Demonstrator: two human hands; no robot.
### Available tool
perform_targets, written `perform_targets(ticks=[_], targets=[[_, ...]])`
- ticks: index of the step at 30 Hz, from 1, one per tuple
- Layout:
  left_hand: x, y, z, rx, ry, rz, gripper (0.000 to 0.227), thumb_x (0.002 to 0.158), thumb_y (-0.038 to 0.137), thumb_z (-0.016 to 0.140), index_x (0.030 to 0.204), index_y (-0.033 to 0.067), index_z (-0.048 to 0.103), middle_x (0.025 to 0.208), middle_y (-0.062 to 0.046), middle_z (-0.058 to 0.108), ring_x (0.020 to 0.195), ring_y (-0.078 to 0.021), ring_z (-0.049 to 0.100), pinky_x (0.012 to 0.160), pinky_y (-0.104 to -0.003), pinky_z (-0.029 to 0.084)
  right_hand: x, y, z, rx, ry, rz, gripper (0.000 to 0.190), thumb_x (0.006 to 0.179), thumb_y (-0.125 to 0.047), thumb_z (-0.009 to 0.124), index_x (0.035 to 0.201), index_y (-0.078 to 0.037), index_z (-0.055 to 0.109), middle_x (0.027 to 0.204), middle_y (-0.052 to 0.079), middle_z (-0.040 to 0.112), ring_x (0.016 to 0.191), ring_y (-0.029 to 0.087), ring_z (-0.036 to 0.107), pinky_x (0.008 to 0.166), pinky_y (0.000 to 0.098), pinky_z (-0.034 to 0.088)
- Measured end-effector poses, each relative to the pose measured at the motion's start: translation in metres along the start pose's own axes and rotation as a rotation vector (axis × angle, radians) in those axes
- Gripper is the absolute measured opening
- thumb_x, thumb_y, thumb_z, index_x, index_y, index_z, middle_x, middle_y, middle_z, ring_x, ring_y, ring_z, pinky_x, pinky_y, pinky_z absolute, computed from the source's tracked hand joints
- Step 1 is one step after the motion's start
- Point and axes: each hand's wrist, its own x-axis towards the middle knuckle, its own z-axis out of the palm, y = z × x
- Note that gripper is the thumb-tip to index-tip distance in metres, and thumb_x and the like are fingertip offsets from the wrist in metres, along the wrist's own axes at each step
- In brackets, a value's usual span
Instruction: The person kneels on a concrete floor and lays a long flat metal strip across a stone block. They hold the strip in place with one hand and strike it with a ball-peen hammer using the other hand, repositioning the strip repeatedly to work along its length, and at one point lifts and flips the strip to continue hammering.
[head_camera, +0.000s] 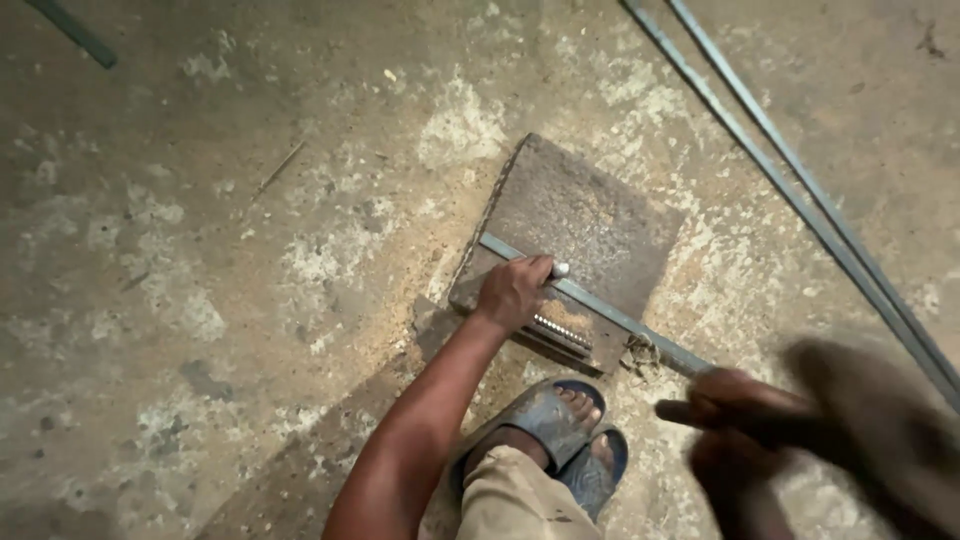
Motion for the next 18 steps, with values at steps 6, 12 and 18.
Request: perform_targets(ticks=[6,12,18], targets=[[0.001,0.008,0.002,0.048,-0.047,-0.088,0.008,0.095,0.013,0.063,0.102,0.0099,0.064,0.089,-0.015,0.071,0.081,-0.0441,0.068,0.065,-0.056,0.052,0.036,-0.003,0.052,-1.064,-0.47,0.745,0.04,0.1,-0.046,0.056,0.104,-0.006,0.057,0.073,0.024,0.068,0.071,0.047,0.066,0.064,0.0551,0.047],[0.006,-0.001,0.015,-0.039,0.078,-0.036,0.019,0.082,0.006,0.063,0.101,0.0091,0.063,0.092,-0.018,0.071,0.084,-0.0433,0.069,0.069,-0.054,0.054,-0.028,0.013,-0.032,-0.979,-0.327,0.914,0.039,0.095,-0.048,0.057,0.107,-0.012,0.066,0.076,0.025,0.071,0.079,0.047,0.071,0.069,0.0536,0.053],[-0.005,0.03,0.044,-0.046,-0.008,-0.026,0.017,0.084,0.009,0.067,0.101,0.0077,0.062,0.095,-0.018,0.072,0.084,-0.0395,0.071,0.068,-0.051,0.056,-0.137,0.115,-0.131,-1.154,-0.522,1.144,0.05,0.097,-0.058,0.054,0.106,-0.011,0.071,0.075,0.025,0.076,0.082,0.042,0.078,0.078,0.0508,0.057]])
